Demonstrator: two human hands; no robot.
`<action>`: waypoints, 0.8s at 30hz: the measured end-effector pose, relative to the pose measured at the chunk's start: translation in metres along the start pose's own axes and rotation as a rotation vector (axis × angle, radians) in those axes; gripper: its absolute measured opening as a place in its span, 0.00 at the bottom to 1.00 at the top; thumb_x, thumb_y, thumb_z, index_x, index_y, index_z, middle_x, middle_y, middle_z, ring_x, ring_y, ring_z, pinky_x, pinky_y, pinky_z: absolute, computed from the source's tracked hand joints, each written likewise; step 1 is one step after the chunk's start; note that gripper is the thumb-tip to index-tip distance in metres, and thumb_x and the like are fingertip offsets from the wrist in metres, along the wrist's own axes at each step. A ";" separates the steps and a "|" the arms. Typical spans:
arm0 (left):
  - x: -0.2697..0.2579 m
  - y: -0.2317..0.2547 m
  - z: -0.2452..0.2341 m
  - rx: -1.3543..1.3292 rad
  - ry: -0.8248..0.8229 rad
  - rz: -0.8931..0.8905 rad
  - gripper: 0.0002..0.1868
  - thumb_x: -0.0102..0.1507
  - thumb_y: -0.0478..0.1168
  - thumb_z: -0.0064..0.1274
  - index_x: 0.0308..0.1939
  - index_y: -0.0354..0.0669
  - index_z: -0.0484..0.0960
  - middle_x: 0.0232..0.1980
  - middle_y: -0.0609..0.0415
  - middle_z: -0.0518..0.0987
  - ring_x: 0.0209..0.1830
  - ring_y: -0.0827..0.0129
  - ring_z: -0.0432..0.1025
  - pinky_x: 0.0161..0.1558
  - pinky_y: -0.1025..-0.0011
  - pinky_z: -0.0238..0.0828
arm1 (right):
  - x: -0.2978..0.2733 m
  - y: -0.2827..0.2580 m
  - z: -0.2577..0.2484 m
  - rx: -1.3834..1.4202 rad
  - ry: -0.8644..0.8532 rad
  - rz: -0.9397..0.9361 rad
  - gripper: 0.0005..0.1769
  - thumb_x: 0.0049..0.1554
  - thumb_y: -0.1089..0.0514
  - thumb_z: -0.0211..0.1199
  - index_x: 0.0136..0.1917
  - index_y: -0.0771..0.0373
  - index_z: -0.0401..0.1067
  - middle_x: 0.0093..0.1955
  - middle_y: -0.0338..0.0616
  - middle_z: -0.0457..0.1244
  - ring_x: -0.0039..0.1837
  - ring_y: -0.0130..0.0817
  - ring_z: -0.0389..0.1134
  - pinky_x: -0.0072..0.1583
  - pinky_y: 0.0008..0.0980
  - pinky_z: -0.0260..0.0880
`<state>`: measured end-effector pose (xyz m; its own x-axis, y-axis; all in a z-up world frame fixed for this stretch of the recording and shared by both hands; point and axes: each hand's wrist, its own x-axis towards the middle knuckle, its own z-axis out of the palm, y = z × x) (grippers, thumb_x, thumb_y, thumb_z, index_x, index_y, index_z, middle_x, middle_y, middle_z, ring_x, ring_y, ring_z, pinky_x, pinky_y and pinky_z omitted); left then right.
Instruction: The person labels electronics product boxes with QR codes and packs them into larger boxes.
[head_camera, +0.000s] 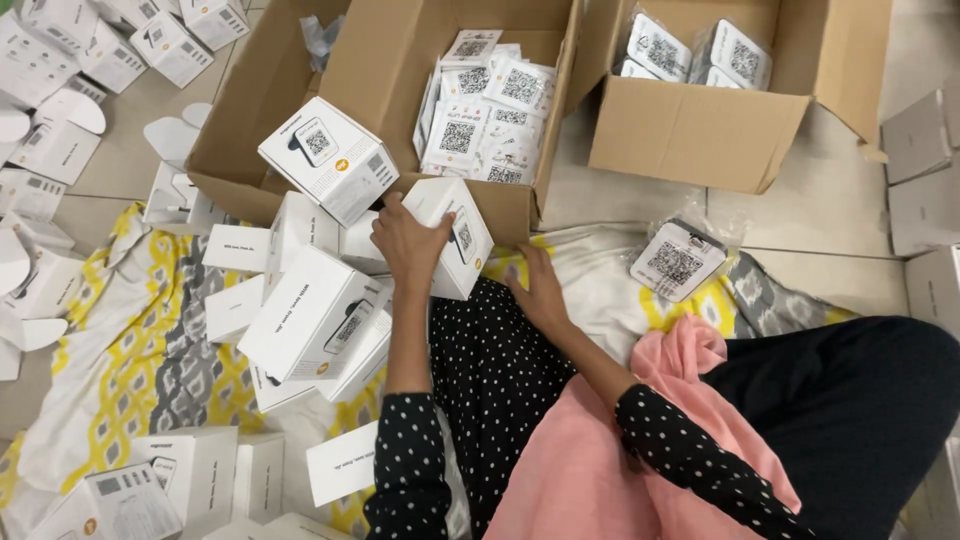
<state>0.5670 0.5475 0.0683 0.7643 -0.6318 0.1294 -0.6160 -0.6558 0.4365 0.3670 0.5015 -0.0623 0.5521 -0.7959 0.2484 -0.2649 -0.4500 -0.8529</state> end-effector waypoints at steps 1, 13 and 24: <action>-0.012 0.016 0.000 -0.054 0.132 0.072 0.48 0.48 0.55 0.71 0.62 0.29 0.69 0.56 0.36 0.76 0.59 0.41 0.67 0.64 0.45 0.60 | -0.009 0.013 -0.017 -0.069 -0.001 -0.001 0.33 0.57 0.56 0.65 0.71 0.69 0.60 0.70 0.60 0.58 0.71 0.58 0.59 0.71 0.45 0.60; -0.116 0.172 0.117 -0.837 -0.165 0.185 0.43 0.46 0.49 0.76 0.57 0.36 0.70 0.55 0.44 0.77 0.55 0.56 0.74 0.59 0.55 0.70 | -0.041 0.199 -0.231 -0.397 0.091 0.175 0.30 0.60 0.62 0.60 0.75 0.64 0.63 0.72 0.56 0.61 0.70 0.53 0.65 0.70 0.43 0.65; -0.119 0.096 0.247 -1.451 -1.153 -0.818 0.36 0.58 0.68 0.50 0.64 0.56 0.76 0.58 0.53 0.81 0.56 0.55 0.74 0.53 0.50 0.71 | -0.075 0.092 -0.265 0.436 -0.001 0.404 0.29 0.67 0.49 0.53 0.79 0.52 0.61 0.71 0.41 0.56 0.60 0.32 0.65 0.58 0.33 0.73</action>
<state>0.3695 0.4581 -0.1251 -0.0865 -0.7193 -0.6893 0.7689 -0.4881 0.4129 0.0918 0.4128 -0.0378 0.4762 -0.8689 -0.1352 -0.1047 0.0966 -0.9898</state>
